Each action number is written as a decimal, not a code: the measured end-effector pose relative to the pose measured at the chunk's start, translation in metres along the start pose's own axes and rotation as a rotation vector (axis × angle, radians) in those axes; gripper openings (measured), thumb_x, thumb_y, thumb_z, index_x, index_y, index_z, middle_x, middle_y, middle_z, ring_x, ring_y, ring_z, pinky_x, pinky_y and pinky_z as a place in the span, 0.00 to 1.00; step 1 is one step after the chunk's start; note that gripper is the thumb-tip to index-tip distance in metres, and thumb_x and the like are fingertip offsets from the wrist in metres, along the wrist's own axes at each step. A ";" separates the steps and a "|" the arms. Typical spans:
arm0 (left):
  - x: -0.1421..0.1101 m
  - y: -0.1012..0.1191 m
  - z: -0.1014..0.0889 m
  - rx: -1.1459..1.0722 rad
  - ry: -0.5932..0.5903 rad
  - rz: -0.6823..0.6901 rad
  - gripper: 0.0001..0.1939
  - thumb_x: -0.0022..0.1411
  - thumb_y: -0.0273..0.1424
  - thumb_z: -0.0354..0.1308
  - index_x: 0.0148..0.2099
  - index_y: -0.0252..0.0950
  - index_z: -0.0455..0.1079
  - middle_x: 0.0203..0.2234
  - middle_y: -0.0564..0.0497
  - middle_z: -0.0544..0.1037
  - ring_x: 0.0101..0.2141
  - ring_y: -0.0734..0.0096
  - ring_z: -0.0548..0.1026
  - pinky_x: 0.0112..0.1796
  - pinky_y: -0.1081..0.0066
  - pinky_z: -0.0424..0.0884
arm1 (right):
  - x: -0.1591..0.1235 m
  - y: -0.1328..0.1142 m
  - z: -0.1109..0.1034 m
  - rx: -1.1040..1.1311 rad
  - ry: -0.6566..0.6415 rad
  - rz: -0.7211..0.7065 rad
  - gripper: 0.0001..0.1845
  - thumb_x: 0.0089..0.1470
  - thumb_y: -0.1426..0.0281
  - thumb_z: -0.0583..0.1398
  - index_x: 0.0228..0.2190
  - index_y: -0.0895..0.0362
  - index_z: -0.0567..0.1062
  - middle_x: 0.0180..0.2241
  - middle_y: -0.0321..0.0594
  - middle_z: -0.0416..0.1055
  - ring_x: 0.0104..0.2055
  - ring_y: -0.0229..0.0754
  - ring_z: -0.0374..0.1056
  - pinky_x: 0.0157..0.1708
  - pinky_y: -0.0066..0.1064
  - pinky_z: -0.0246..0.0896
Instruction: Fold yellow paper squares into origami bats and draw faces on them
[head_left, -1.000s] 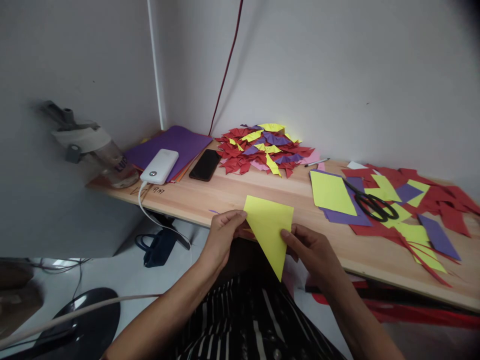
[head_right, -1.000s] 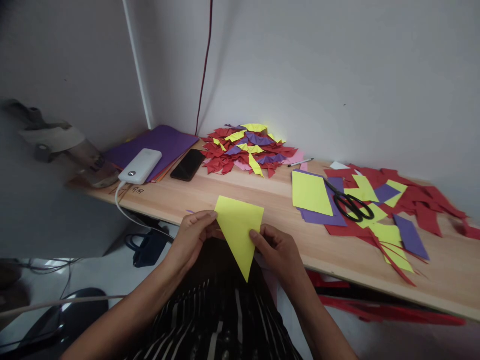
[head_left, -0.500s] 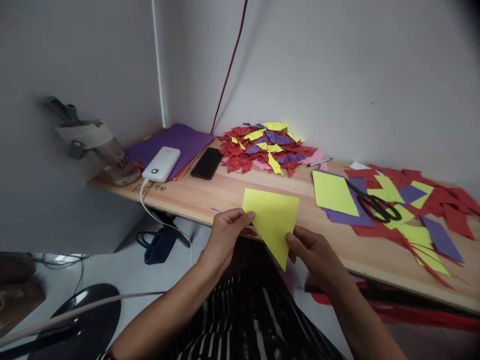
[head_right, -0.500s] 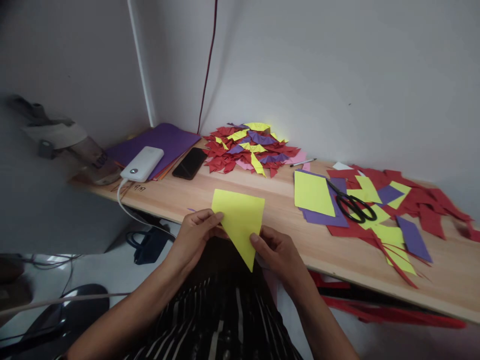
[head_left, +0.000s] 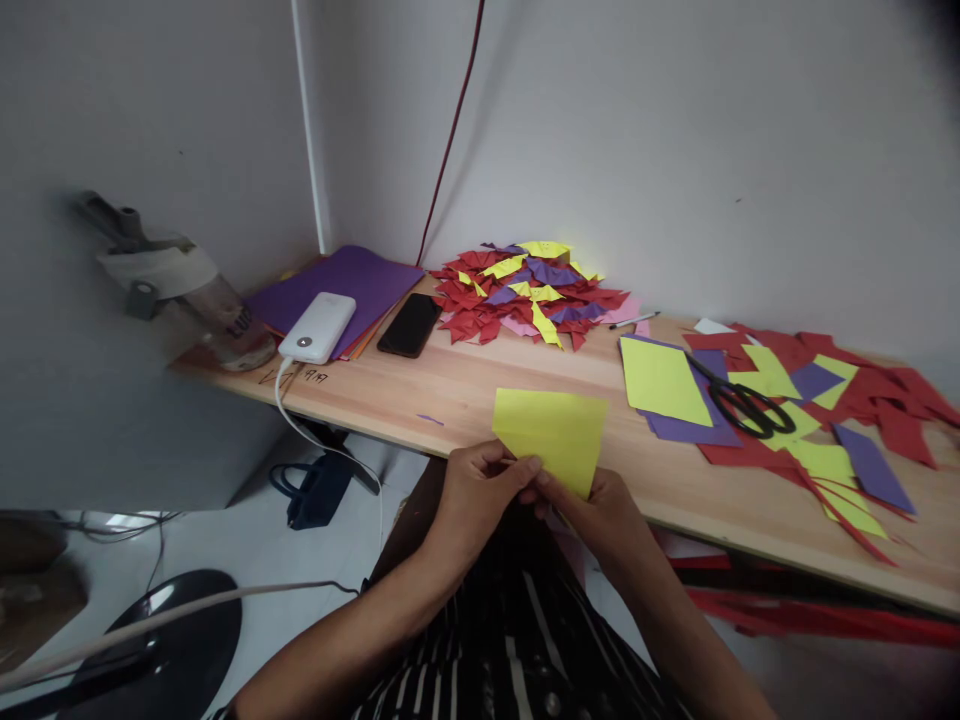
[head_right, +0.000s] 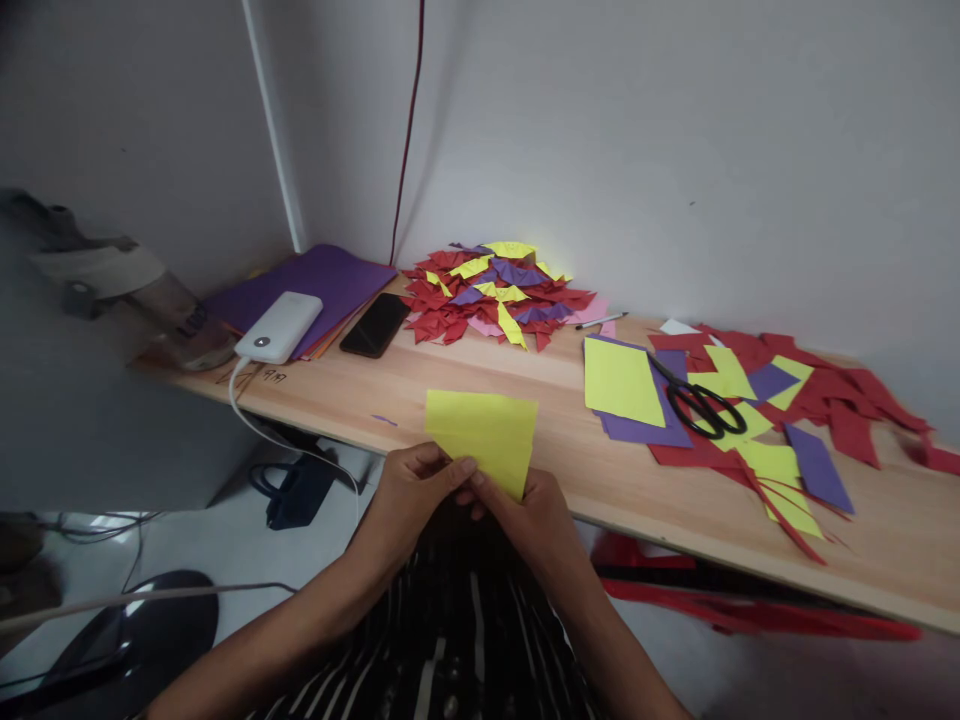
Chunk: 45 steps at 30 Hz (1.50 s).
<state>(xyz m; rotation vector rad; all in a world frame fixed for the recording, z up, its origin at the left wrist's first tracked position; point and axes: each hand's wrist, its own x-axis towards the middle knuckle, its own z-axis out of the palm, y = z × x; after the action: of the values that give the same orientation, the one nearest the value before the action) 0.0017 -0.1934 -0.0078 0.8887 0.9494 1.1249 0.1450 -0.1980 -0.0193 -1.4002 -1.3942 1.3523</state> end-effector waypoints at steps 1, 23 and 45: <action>0.000 0.000 -0.001 0.001 0.006 -0.008 0.13 0.53 0.35 0.63 0.23 0.33 0.69 0.14 0.56 0.69 0.18 0.75 0.69 0.23 0.74 0.65 | 0.000 0.000 0.000 -0.010 -0.002 0.002 0.21 0.50 0.53 0.62 0.24 0.59 0.79 0.25 0.44 0.77 0.27 0.42 0.71 0.30 0.31 0.64; 0.017 0.013 -0.027 -0.263 0.096 0.063 0.11 0.55 0.35 0.64 0.33 0.30 0.76 0.32 0.45 0.80 0.33 0.68 0.77 0.41 0.67 0.72 | -0.019 0.000 0.001 0.085 -0.099 0.128 0.20 0.52 0.53 0.60 0.27 0.58 0.78 0.21 0.39 0.75 0.20 0.35 0.64 0.19 0.26 0.54; 0.063 0.023 -0.029 -0.159 0.013 0.123 0.17 0.50 0.33 0.66 0.42 0.31 0.73 0.27 0.49 0.79 0.25 0.75 0.74 0.28 0.77 0.66 | -0.021 0.004 -0.018 -0.033 -0.062 0.032 0.21 0.55 0.53 0.56 0.27 0.58 0.76 0.23 0.40 0.75 0.22 0.36 0.67 0.24 0.27 0.60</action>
<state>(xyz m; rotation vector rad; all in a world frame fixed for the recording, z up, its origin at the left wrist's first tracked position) -0.0232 -0.1244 -0.0061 0.8199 0.8122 1.2940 0.1662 -0.2163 -0.0158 -1.4187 -1.4453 1.4100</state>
